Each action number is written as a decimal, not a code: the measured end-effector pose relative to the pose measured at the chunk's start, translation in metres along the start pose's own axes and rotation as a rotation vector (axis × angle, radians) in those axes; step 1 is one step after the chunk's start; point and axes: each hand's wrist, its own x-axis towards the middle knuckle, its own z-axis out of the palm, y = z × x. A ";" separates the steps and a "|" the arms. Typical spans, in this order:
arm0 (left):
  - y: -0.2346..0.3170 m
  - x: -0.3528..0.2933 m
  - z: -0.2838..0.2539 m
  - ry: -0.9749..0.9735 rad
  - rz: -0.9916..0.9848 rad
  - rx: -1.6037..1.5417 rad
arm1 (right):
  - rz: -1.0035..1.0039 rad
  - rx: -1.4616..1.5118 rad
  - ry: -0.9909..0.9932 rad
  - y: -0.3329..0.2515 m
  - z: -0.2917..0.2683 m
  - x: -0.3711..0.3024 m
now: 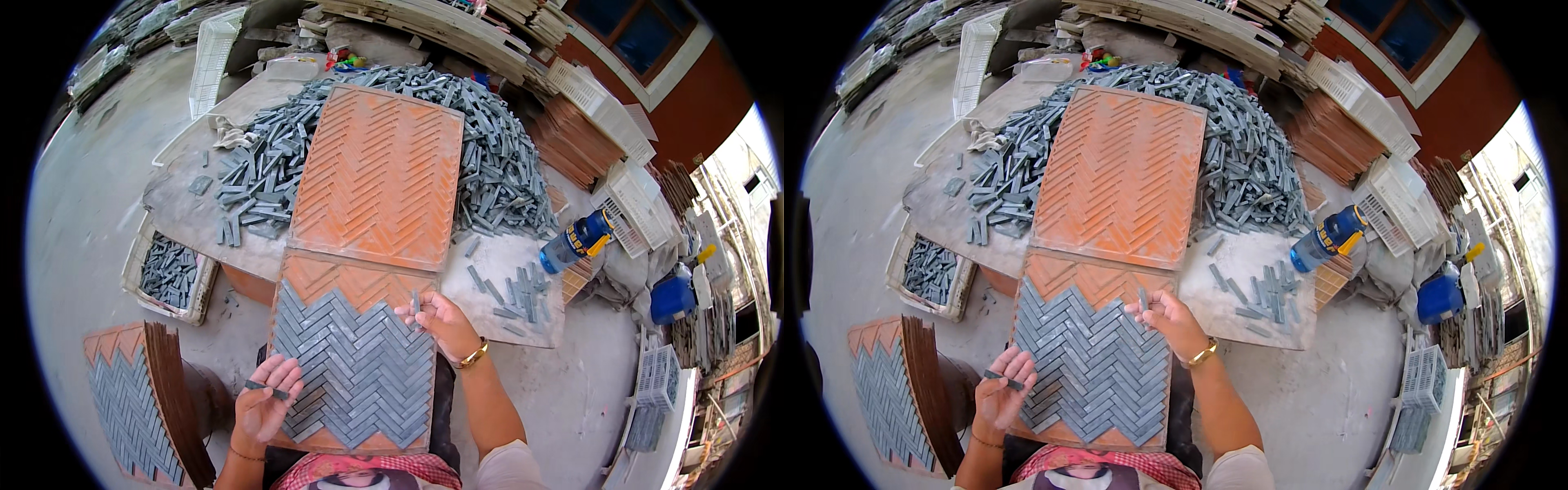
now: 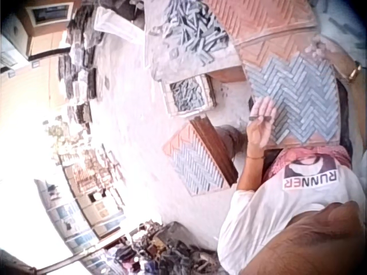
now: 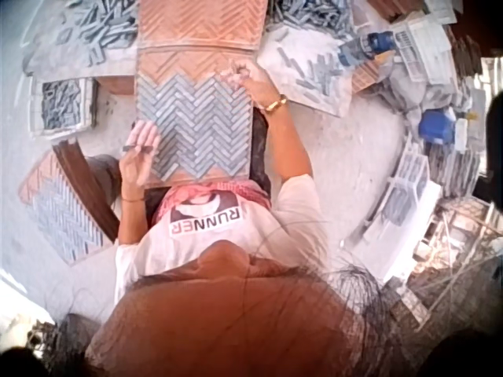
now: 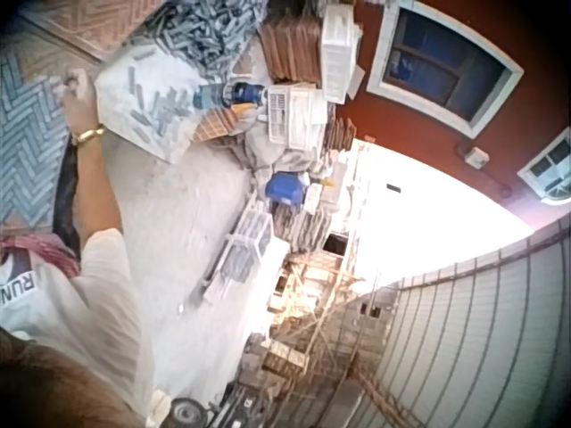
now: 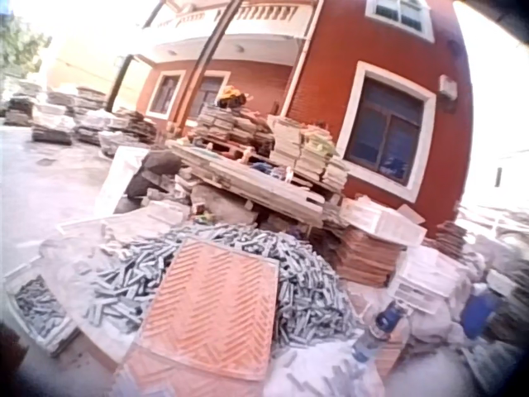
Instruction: The person arranges small grey rectangular tiles onto a reddish-brown board in a herringbone pattern. They pick tiles from a pile on the table and place them one by one, occasionally adjusting the placement to maintain the pattern.
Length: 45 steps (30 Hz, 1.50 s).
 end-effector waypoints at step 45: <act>-0.006 0.001 -0.001 0.012 -0.024 0.010 | -0.346 -1.163 0.265 0.036 0.002 0.039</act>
